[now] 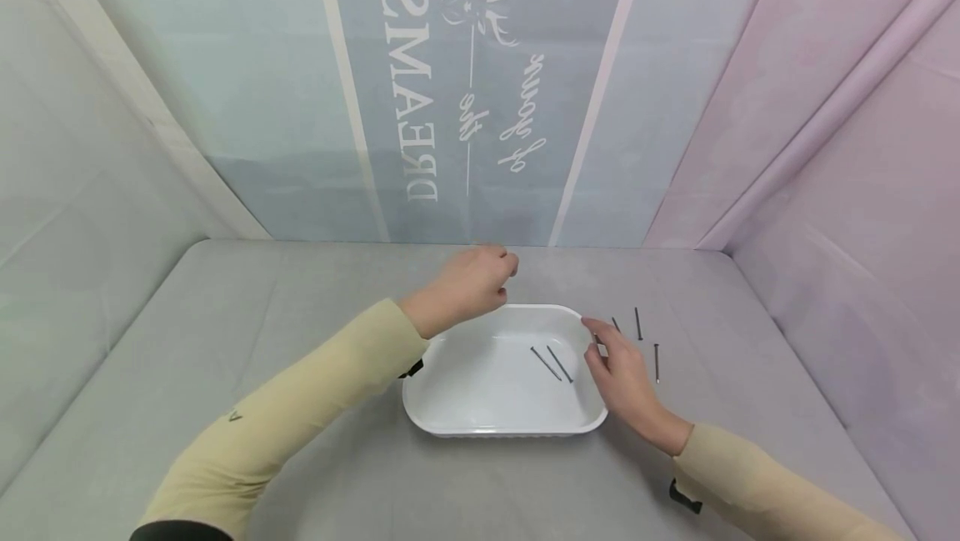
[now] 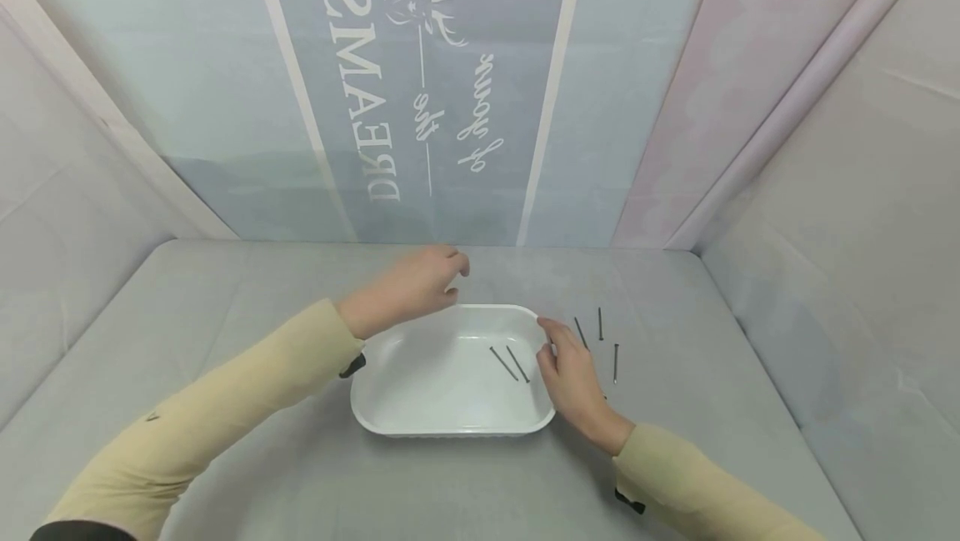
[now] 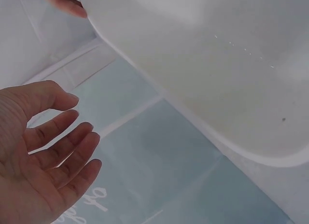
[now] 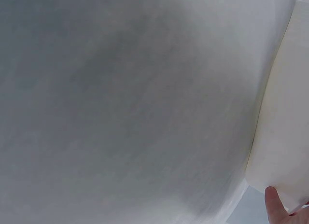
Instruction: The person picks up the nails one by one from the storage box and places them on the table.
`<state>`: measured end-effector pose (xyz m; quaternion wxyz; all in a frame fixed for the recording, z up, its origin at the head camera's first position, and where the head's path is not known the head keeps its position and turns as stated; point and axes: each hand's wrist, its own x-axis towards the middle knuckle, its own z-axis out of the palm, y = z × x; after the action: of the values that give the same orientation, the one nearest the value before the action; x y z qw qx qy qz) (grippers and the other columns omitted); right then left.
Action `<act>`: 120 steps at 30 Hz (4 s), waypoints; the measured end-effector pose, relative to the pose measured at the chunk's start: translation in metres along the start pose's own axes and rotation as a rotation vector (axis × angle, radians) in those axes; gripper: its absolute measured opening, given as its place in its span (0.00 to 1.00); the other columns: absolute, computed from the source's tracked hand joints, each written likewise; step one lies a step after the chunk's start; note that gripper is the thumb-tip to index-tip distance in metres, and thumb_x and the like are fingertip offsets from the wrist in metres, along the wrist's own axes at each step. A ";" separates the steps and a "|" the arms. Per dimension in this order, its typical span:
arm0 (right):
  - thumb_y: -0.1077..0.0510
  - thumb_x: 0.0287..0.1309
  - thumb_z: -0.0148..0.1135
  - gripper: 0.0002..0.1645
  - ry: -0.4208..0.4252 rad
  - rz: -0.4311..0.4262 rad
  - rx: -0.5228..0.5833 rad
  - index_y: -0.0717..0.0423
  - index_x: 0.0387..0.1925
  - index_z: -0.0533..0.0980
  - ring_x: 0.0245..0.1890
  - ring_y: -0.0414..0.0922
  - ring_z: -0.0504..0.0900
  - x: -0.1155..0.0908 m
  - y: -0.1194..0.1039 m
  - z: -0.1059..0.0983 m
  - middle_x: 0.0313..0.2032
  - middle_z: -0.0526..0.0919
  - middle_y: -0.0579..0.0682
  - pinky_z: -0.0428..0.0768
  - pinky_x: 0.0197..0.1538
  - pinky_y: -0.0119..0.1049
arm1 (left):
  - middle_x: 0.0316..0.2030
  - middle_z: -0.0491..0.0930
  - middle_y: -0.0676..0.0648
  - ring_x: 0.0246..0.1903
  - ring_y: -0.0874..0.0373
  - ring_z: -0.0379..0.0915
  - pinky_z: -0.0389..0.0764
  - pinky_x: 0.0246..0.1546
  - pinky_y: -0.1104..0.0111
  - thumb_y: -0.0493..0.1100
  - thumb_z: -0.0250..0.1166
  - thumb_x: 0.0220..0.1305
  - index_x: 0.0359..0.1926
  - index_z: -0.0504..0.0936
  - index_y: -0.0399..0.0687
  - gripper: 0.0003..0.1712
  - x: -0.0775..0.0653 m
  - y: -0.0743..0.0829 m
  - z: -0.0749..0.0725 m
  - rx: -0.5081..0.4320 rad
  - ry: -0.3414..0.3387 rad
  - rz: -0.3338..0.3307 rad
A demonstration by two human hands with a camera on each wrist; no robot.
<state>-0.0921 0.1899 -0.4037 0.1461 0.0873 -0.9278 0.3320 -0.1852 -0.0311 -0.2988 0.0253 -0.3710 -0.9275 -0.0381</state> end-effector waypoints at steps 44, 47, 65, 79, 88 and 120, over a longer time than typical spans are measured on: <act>0.67 0.58 0.46 0.22 0.021 0.002 -0.004 0.64 0.55 0.69 0.47 0.56 0.77 -0.007 -0.004 0.006 0.52 0.73 0.61 0.80 0.39 0.38 | 0.39 0.76 0.50 0.38 0.60 0.72 0.73 0.37 0.72 0.38 0.61 0.57 0.46 0.76 0.47 0.14 0.017 0.041 0.032 0.047 -0.198 0.290; 0.68 0.58 0.46 0.22 0.026 -0.002 -0.006 0.64 0.55 0.69 0.47 0.56 0.77 -0.007 -0.005 0.006 0.52 0.74 0.61 0.80 0.38 0.38 | 0.39 0.76 0.51 0.39 0.60 0.72 0.73 0.38 0.73 0.39 0.62 0.56 0.46 0.77 0.47 0.14 0.018 0.043 0.037 0.063 -0.220 0.320; 0.67 0.58 0.46 0.22 0.005 0.005 0.009 0.63 0.56 0.68 0.48 0.57 0.76 -0.004 -0.002 0.003 0.53 0.73 0.61 0.79 0.39 0.40 | 0.42 0.77 0.53 0.41 0.62 0.72 0.73 0.38 0.72 0.37 0.64 0.55 0.45 0.78 0.50 0.14 0.024 0.051 0.057 0.021 -0.320 0.338; 0.67 0.58 0.47 0.22 0.004 0.000 0.008 0.63 0.56 0.68 0.48 0.57 0.76 -0.004 -0.001 0.004 0.53 0.73 0.62 0.79 0.39 0.39 | 0.33 0.77 0.55 0.31 0.65 0.69 0.70 0.33 0.77 0.33 0.64 0.52 0.40 0.81 0.51 0.14 0.026 0.053 0.076 0.043 -0.324 0.391; 0.68 0.58 0.47 0.22 -0.005 0.000 0.013 0.65 0.56 0.68 0.47 0.57 0.77 -0.003 -0.003 0.002 0.53 0.73 0.62 0.79 0.39 0.39 | 0.35 0.79 0.56 0.33 0.66 0.72 0.72 0.37 0.77 0.33 0.63 0.54 0.40 0.81 0.52 0.13 0.026 0.055 0.083 0.054 -0.345 0.407; 0.67 0.58 0.47 0.22 -0.004 0.004 0.005 0.64 0.55 0.68 0.46 0.56 0.77 -0.001 -0.004 0.001 0.52 0.73 0.62 0.80 0.38 0.39 | 0.29 0.78 0.54 0.24 0.60 0.69 0.73 0.30 0.70 0.37 0.58 0.58 0.33 0.78 0.51 0.05 0.027 0.056 0.096 0.151 -0.270 0.443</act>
<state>-0.0902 0.1866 -0.4029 0.1435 0.0866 -0.9273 0.3347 -0.1679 0.0360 -0.3898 -0.0636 -0.5636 -0.8189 0.0874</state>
